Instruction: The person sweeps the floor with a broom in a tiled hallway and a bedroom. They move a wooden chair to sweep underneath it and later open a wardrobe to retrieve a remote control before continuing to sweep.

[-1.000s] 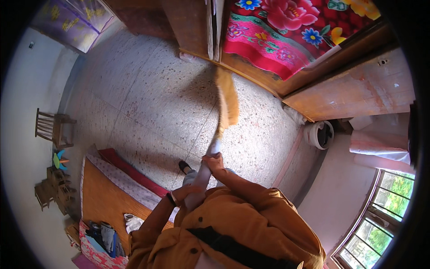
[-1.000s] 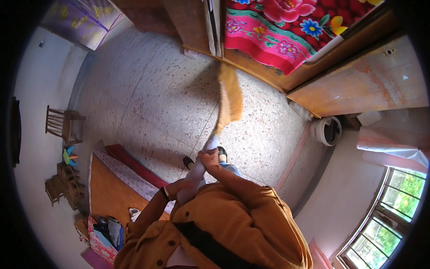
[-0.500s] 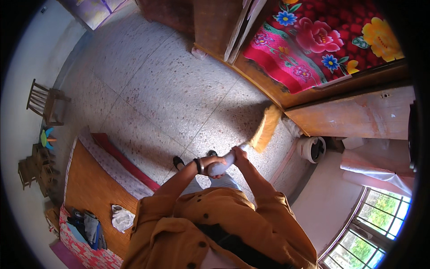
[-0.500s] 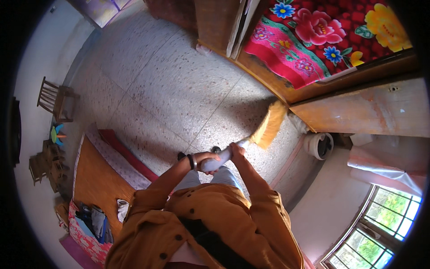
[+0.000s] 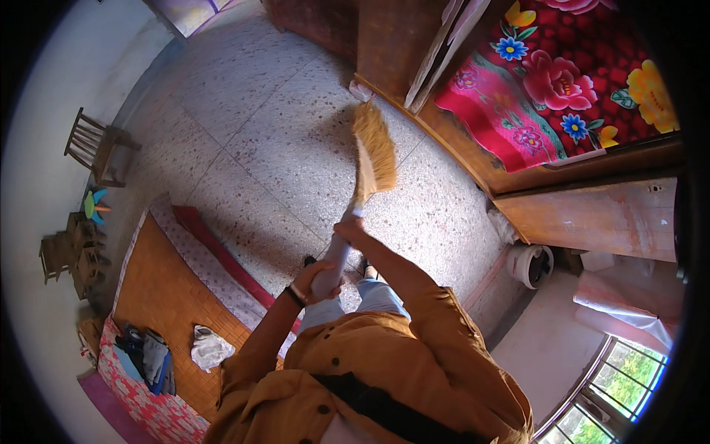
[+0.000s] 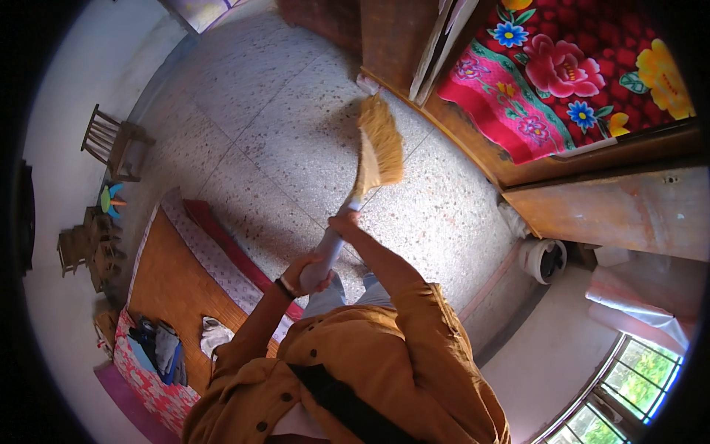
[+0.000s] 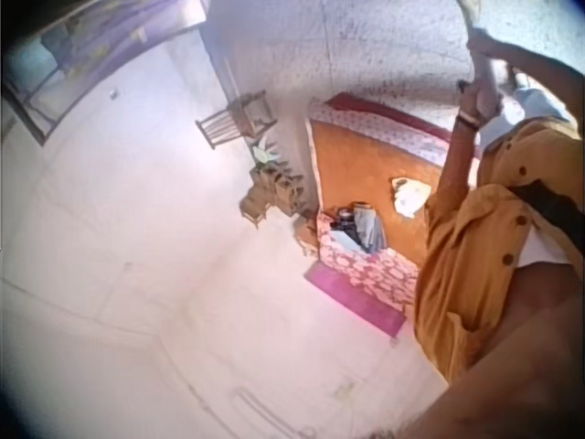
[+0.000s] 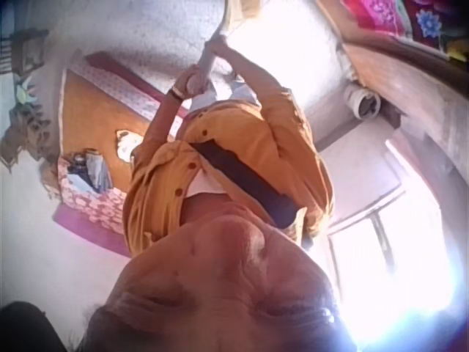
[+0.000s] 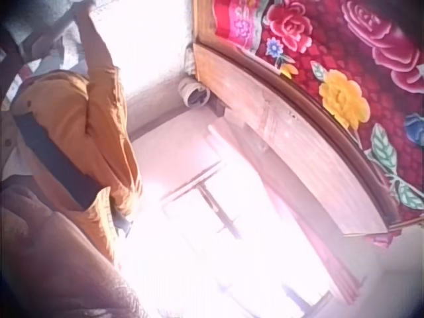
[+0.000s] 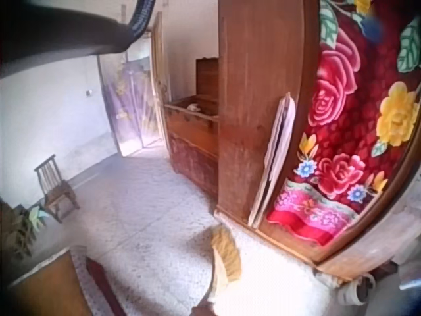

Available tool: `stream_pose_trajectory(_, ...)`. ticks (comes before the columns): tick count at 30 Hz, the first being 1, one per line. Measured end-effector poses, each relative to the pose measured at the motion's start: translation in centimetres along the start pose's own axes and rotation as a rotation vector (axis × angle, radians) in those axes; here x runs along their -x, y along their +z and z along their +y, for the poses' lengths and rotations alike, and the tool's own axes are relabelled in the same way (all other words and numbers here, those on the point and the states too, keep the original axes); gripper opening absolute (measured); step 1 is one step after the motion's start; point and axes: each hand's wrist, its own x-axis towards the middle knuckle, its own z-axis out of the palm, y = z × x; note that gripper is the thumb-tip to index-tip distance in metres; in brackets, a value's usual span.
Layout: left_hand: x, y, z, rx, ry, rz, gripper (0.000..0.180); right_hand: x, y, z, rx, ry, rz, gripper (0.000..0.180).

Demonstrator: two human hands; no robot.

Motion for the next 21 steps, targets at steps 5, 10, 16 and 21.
stream_pose_trajectory(5, 8.0, 0.2, -3.2, -0.013, -0.017, 0.044, 0.05, 7.2, 2.7, 2.8, -0.288, -0.054, -0.331, 0.039)
stream_pose_trajectory(10, 8.7, -2.3, -4.3, -0.065, -0.146, -0.031, 0.044, 16.2, -3.1, -2.0, -0.381, 0.026, -0.196, 0.054)
stream_pose_trajectory(16, 3.8, -1.9, -3.8, 0.044, -0.046, -0.045, 0.039, 7.7, -1.8, 2.7, -0.416, 0.22, -0.304, 0.015)
stream_pose_trajectory(21, 8.0, -1.9, -2.3, 0.008, 0.072, 0.07, 0.036, 8.9, 3.2, 0.3, -0.442, 0.239, -0.477, 0.022)
